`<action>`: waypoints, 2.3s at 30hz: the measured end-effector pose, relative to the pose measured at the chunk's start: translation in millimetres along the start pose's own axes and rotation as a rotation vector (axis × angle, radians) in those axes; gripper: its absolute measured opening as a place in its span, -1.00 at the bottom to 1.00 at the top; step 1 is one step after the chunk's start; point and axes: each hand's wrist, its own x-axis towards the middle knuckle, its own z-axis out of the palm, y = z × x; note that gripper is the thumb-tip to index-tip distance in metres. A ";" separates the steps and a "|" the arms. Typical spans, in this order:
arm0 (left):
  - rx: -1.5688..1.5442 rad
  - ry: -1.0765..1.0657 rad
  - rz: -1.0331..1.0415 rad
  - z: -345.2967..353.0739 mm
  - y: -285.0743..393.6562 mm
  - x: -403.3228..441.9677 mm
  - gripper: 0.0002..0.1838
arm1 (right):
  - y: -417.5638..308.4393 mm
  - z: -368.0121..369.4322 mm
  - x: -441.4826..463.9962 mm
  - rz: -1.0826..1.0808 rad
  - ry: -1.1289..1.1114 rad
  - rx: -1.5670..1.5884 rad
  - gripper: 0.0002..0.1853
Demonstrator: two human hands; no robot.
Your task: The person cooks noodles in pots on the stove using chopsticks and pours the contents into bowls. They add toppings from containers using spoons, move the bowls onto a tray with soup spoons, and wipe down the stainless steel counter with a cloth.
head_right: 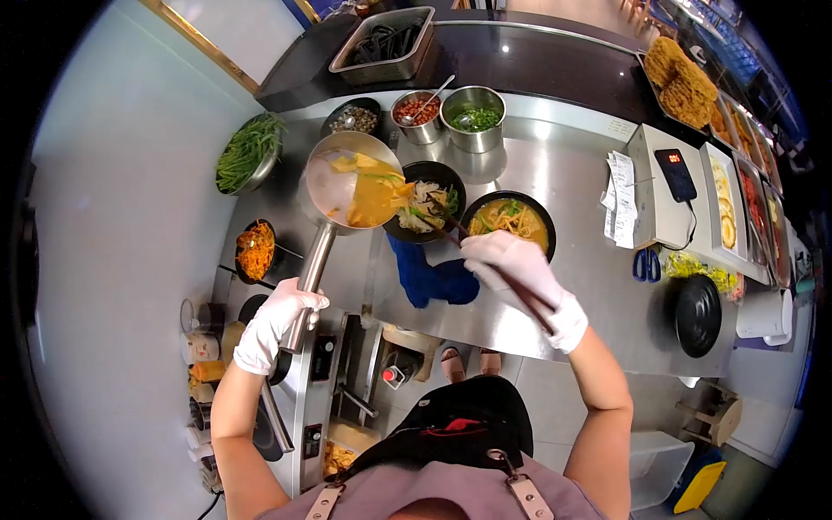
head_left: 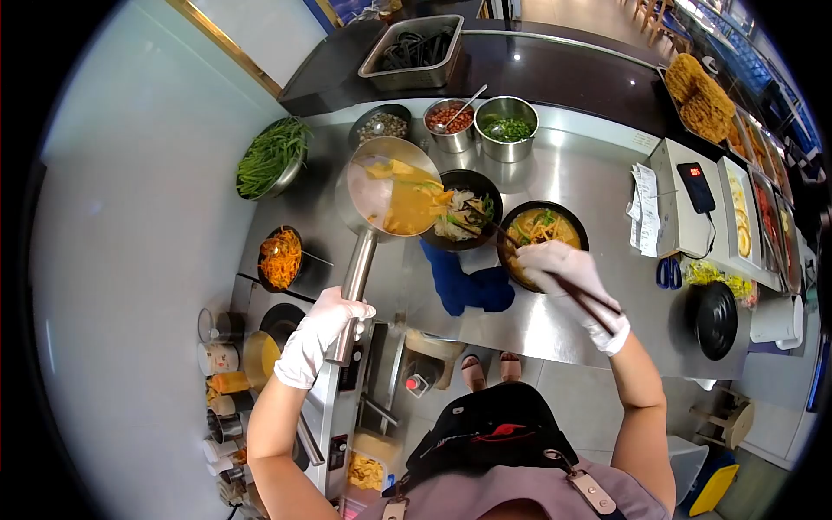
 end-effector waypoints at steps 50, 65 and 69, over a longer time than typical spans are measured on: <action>0.137 -0.005 0.030 7.3 1.4 4.7 -0.81 | 5.9 -3.5 38.4 0.249 0.414 0.395 -0.94; 0.212 0.000 0.023 12.5 10.2 14.5 -0.78 | 41.6 11.0 66.1 0.077 0.175 0.461 -0.95; 0.193 -0.005 0.045 10.7 9.2 15.9 -0.76 | 69.6 -8.2 74.6 0.565 0.272 0.687 -0.83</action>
